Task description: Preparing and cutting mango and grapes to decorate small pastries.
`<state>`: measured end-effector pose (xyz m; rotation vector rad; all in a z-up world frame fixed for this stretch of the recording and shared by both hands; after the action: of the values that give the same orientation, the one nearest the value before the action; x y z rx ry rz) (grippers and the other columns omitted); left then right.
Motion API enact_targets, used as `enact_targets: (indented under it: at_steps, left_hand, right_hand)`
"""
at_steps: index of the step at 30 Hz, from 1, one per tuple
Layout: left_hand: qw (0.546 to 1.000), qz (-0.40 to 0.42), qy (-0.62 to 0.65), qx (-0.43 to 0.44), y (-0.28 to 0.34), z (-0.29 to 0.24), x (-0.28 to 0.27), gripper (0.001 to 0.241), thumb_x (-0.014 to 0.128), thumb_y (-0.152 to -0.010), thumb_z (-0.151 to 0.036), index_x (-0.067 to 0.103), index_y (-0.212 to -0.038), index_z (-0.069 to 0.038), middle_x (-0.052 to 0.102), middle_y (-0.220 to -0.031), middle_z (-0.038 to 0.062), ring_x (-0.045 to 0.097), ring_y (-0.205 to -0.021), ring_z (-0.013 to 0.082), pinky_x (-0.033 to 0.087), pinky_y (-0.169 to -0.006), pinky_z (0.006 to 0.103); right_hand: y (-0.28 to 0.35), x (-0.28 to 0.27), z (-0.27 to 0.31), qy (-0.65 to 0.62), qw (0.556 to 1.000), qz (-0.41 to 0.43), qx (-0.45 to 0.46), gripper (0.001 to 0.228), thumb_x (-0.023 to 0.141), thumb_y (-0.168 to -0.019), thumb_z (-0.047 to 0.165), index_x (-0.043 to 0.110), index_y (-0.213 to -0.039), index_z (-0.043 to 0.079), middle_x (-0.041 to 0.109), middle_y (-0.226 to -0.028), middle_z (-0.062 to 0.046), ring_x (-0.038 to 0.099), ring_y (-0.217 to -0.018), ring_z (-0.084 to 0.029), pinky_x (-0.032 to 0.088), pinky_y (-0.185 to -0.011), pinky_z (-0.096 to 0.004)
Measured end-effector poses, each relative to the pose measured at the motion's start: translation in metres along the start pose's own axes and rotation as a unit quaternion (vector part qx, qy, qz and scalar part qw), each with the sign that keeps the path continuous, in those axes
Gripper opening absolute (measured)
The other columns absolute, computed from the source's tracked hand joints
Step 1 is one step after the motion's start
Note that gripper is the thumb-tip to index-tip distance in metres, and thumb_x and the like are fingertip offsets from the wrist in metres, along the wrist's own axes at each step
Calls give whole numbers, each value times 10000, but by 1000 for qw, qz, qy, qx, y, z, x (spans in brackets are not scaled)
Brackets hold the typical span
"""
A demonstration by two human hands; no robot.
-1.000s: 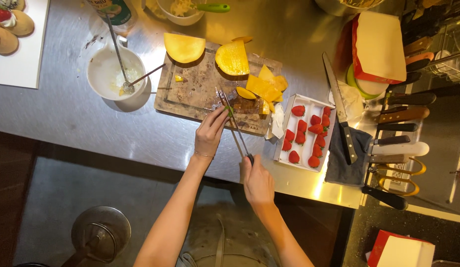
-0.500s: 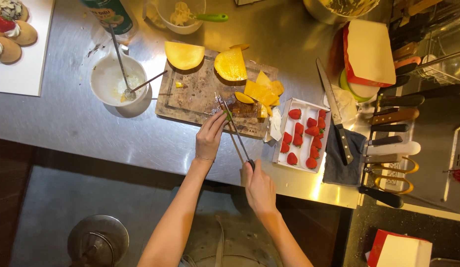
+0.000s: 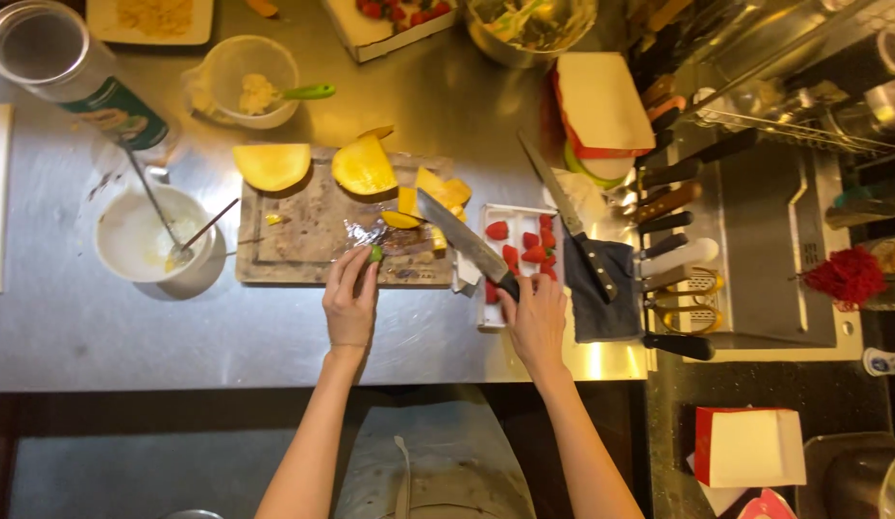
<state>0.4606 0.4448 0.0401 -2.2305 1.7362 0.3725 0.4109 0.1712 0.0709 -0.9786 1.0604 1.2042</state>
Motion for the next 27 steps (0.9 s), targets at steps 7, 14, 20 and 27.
enact_targets:
  at_steps: [7, 14, 20, 27]
  left_hand:
    - [988, 17, -111, 110, 2, 13, 1, 264, 725, -949, -38, 711, -1212, -27, 696, -1242, 129, 691, -1099, 312, 571, -945, 382]
    - [984, 9, -132, 117, 6, 30, 2, 251, 739, -941, -53, 717, -1190, -32, 722, -1236, 110, 721, -1066, 288, 594, -917, 364]
    - [986, 10, -120, 118, 3, 31, 0, 236, 743, -949, -65, 707, -1175, -8, 725, -1231, 121, 720, -1101, 277, 605, -925, 361]
    - [971, 24, -160, 178, 5, 25, -4, 281, 736, -949, -44, 708, -1227, -17, 701, -1235, 130, 709, -1060, 298, 602, -896, 364]
  right_hand:
    - [-29, 27, -146, 55, 992, -100, 59, 420, 729, -921, 201, 627, -1247, -44, 632, -1128, -217, 557, -1023, -417, 448, -864, -508]
    - [-27, -4, -133, 92, 995, -14, 40, 403, 778, -847, 269, 626, -1100, -7, 654, -1059, -234, 626, -1001, -424, 501, -878, -480]
    - [37, -45, -33, -203, 934, 39, 291, 353, 460, -1109, 316, 629, -1084, 6, 633, -764, -198, 638, -716, -319, 504, -686, -460]
    - [77, -4, 77, -238, 918, 250, 195, 347, 426, -1054, 352, 603, -990, 60, 625, -697, -260, 621, -674, -461, 461, -616, -536]
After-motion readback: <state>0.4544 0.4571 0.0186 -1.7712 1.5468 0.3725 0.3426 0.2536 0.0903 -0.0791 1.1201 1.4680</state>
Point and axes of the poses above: each hand's wrist, its own y-axis away from the middle knuckle, its own x-axis out of the palm, z = x × y, the point moved 1 cm from there along -y, towards the middle knuckle
